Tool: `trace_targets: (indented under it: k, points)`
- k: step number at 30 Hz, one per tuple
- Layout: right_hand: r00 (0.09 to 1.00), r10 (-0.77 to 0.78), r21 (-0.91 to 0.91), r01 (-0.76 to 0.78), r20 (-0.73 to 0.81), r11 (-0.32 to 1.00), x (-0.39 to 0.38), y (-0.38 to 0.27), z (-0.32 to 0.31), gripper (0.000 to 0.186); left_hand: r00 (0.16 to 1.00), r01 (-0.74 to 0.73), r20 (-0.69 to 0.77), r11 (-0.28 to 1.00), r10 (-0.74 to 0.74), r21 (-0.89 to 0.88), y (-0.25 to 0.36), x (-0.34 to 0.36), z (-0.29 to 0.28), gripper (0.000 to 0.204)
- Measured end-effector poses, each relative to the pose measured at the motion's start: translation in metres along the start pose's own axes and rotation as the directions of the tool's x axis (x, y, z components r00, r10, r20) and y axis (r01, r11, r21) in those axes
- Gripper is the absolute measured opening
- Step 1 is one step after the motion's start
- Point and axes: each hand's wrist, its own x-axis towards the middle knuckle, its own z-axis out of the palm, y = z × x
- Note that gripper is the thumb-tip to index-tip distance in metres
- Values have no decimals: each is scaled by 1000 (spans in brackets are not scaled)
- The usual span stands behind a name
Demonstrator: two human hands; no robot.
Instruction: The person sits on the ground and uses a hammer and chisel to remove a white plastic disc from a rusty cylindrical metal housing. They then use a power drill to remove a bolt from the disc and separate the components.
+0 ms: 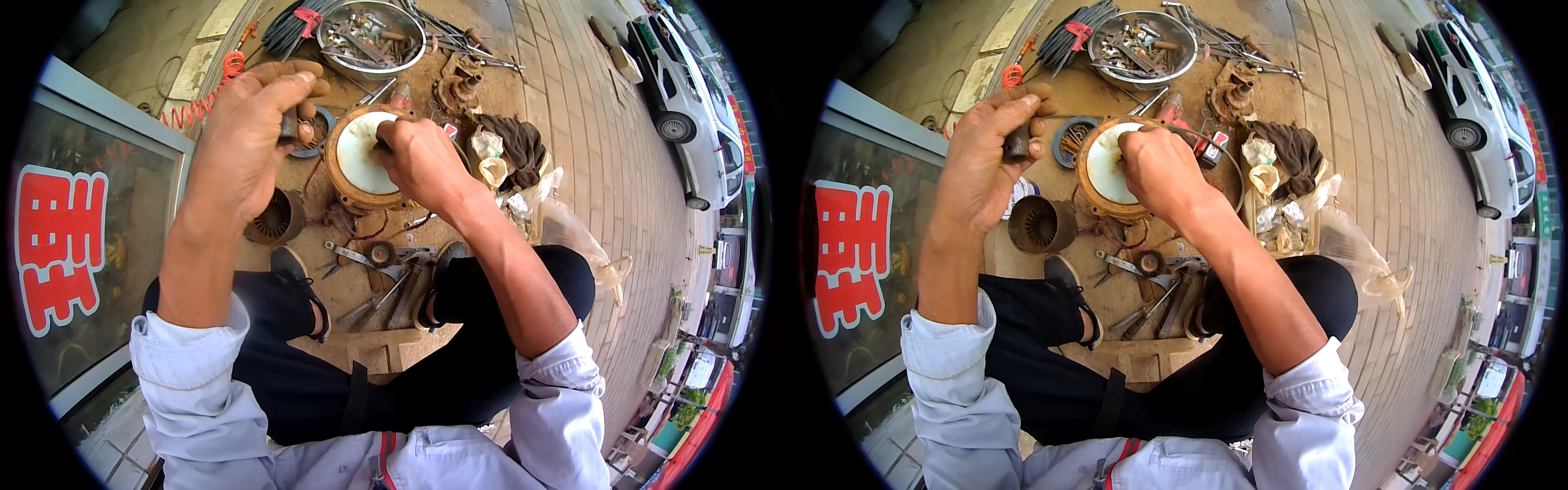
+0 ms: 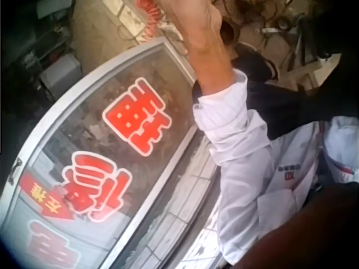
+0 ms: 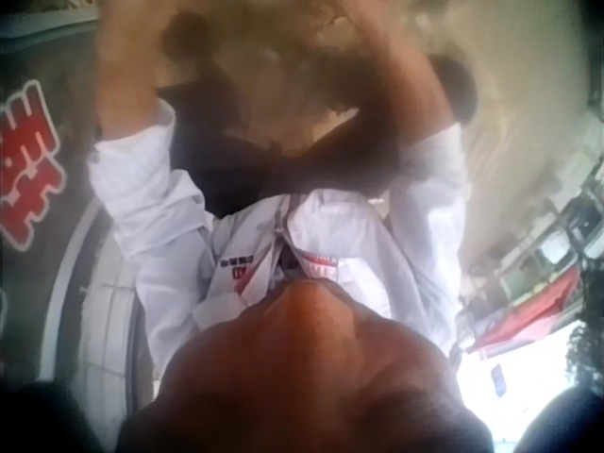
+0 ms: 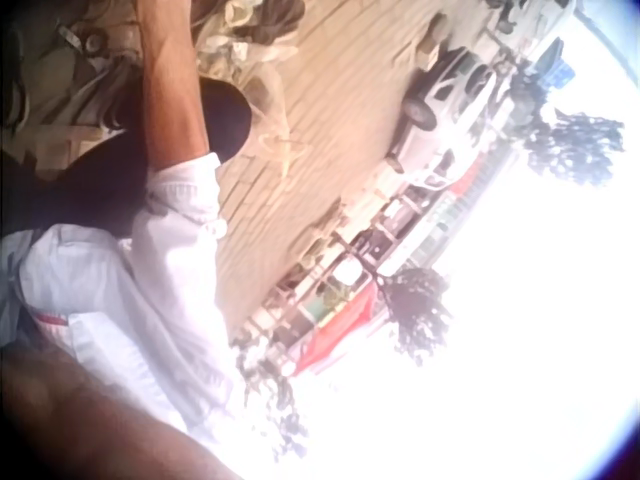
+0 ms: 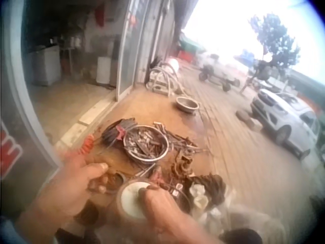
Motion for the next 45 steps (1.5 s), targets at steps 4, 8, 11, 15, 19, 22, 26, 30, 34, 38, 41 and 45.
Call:
trace_targets:
  k: [4,8,11,15,19,22,26,30,34,38,41,45]
  points:
    - [997,71,-82,-70,13,994,1,-9,0,9,999,-2,-33,1000,3,27,0,-3,1,24]
    - [996,-46,6,46,73,999,4,4,-5,6,999,19,-30,998,-17,58,0,-4,3,25]
    - [997,-32,48,29,66,998,1,7,-7,8,998,44,-42,996,-41,79,0,-3,3,28]
    - [994,113,107,-114,14,988,2,20,-38,36,997,64,-50,993,-59,101,3,-5,1,31]
    - [932,282,172,-247,-227,954,-11,26,-110,43,998,51,18,989,-54,138,-2,-3,-6,47]
    - [899,317,210,-262,-302,942,-31,34,-139,34,996,20,79,988,-32,153,-12,-5,-11,50]
    - [856,441,166,-410,-271,897,-48,87,-134,35,991,88,78,969,-108,229,-14,-15,4,35]
    - [750,661,180,-647,-19,741,-63,180,-107,35,992,-69,-64,889,109,452,-59,24,19,28]
    - [722,683,239,-647,-113,724,-46,241,-9,33,922,-105,-200,711,332,695,-107,64,13,37]
    - [744,667,317,-622,-48,716,-17,270,73,27,822,-185,-218,609,526,771,-131,66,35,35]
    - [806,588,362,-527,-74,768,16,295,114,24,845,-153,-201,584,496,797,-127,53,49,32]
    - [853,519,141,-509,-48,849,53,329,171,27,839,-152,-219,602,498,784,-138,53,42,34]
